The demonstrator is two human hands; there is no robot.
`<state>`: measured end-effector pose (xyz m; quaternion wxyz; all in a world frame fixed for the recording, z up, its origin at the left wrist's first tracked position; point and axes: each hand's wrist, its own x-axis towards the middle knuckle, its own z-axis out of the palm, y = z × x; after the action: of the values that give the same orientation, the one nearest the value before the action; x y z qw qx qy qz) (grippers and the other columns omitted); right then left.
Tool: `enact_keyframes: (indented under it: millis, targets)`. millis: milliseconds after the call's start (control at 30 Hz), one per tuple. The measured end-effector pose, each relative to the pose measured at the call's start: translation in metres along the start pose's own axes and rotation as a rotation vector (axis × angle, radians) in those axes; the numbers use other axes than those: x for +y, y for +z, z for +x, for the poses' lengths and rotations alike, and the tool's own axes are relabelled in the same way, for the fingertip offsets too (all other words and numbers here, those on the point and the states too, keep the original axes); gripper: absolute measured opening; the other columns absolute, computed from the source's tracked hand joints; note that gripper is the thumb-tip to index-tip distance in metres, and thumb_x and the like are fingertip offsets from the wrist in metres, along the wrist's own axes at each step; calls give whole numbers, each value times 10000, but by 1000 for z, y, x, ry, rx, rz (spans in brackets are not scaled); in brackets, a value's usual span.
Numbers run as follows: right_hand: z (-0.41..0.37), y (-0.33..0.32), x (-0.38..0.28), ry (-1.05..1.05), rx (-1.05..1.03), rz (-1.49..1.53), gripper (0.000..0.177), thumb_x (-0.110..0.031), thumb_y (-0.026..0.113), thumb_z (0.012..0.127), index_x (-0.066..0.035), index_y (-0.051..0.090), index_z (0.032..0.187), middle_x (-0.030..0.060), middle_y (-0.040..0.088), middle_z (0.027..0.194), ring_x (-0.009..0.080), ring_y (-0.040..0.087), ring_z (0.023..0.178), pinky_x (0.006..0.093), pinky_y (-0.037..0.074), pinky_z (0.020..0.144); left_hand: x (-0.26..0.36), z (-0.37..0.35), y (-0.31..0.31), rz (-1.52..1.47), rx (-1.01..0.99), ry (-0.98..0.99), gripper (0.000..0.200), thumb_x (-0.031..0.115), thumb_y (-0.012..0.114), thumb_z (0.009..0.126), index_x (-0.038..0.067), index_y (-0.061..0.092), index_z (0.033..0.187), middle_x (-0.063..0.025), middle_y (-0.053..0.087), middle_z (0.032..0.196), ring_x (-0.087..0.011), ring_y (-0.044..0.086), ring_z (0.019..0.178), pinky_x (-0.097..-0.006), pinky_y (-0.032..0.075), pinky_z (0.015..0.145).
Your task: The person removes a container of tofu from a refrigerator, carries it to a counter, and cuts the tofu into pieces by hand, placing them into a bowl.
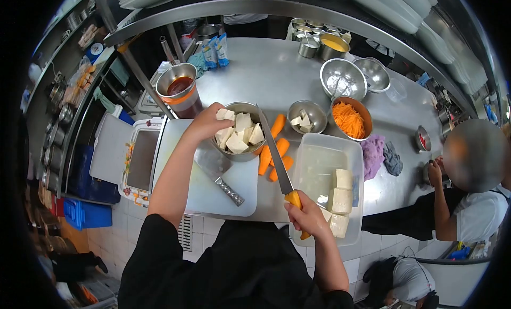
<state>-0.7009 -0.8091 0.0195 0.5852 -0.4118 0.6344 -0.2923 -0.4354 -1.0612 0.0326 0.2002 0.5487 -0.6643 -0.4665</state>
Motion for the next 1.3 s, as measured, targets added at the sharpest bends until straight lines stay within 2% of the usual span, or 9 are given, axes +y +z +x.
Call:
enact_keyframes:
  millis: [67,167,333,533,667,900,1067,1133,1300]
  targets:
    - [-4,0,2,7,27,-5,196,-192,580,914,-40,506,1012,11,507,608,83,451,436,239,388,421,-9,26,11,381,139,80,613,400,754,739,55,537,1198,-164,671,1033,-265,667,937,-372,529,742]
    - [-11,-5,11,7,73,10,231,-231,586,927,-35,525,1033,14,513,607,79,461,447,237,381,427,-9,39,24,533,248,99,566,417,742,765,75,556,1176,-159,680,1031,-315,651,977,-397,491,839]
    - [-22,-16,23,20,160,69,224,-207,596,921,-33,527,1044,13,506,606,79,454,442,239,380,427,-1,41,27,612,274,164,455,421,696,823,73,583,1093,-142,678,1051,-318,646,982,-416,493,821]
    - [-27,-24,28,-19,204,123,216,-179,592,914,-28,529,1055,10,493,602,81,439,434,248,369,421,19,47,41,353,178,103,599,551,607,856,45,583,1176,-184,662,1078,-319,639,1004,-400,493,858]
    - [-36,-28,32,-38,284,185,218,-165,591,902,-22,530,1055,6,488,602,79,432,433,252,364,419,43,36,38,531,381,176,569,549,553,887,58,595,1171,-151,645,1107,-301,626,1022,-401,493,858]
    - [-63,-56,58,-107,550,264,200,-148,574,904,-22,528,1053,18,509,609,82,436,419,244,351,400,81,7,150,91,-90,479,411,382,657,887,17,630,1072,-78,662,861,-164,631,795,-288,509,742]
    - [-95,-77,78,-70,731,279,226,-140,559,908,-21,517,1095,22,517,624,85,444,421,243,360,400,92,12,298,234,-373,628,454,398,635,889,26,611,1147,-149,644,1089,-256,640,957,-362,507,844]
    - [-109,-83,84,-68,768,310,270,-144,562,899,-19,513,1133,21,514,624,86,446,423,242,362,402,96,23,343,513,-476,584,575,474,619,872,27,567,1230,-173,573,1255,-313,572,1122,-409,454,959]
    - [-134,-96,109,-48,792,347,323,-158,566,886,-13,506,1168,25,513,628,86,446,424,239,365,406,84,35,396,614,-428,551,723,572,645,809,19,530,1259,-183,538,1301,-343,492,1228,-420,402,1025]
